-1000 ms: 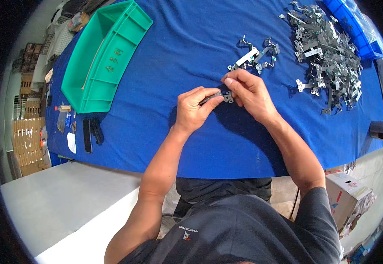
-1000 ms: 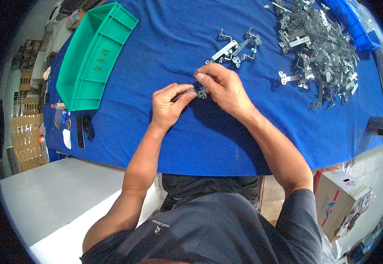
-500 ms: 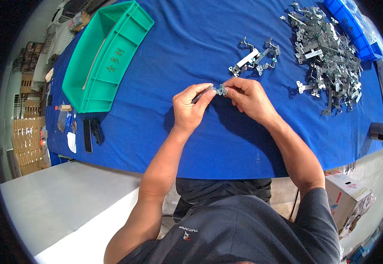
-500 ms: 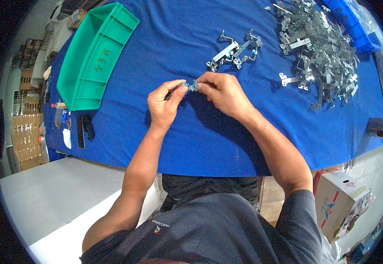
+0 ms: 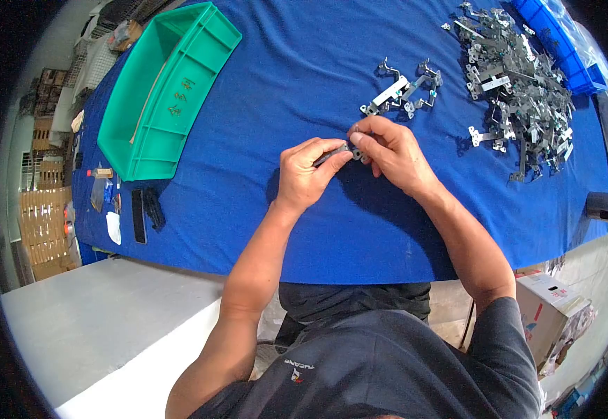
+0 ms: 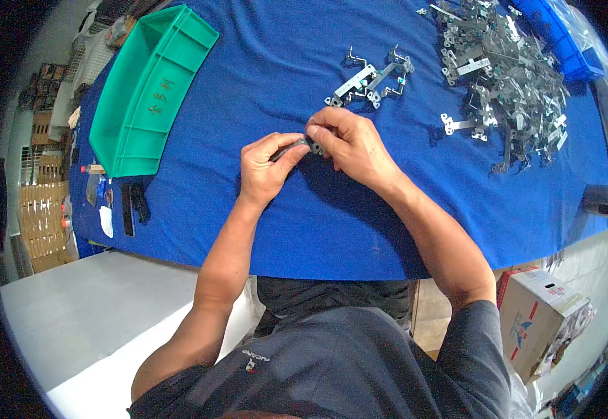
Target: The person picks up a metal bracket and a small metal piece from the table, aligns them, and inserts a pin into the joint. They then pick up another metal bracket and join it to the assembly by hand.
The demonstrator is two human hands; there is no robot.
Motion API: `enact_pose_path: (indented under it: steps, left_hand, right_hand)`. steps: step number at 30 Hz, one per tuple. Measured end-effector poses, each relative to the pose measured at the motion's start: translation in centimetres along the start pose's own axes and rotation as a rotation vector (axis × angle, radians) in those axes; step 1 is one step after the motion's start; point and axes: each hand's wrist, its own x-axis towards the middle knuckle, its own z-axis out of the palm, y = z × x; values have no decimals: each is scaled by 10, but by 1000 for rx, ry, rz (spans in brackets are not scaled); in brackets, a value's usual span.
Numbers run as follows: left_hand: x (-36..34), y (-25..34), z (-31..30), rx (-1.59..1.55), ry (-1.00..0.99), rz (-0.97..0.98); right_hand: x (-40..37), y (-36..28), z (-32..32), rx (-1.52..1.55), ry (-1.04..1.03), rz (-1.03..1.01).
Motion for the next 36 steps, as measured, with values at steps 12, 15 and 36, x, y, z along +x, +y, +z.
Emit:
enact_pose_path:
  steps: [12, 15, 36]
  left_hand:
    - [-2, -3, 1, -123, 227, -89]
    - [-2, -1, 1, -132, 211, -98]
    - [0, 4, 0, -40, 105, -60]
  right_hand:
    - [-2, -10, 3, -100, -19, 17]
    - [-2, -13, 2, -129, -9, 22]
    - [2, -5, 0, 94, 140, -31]
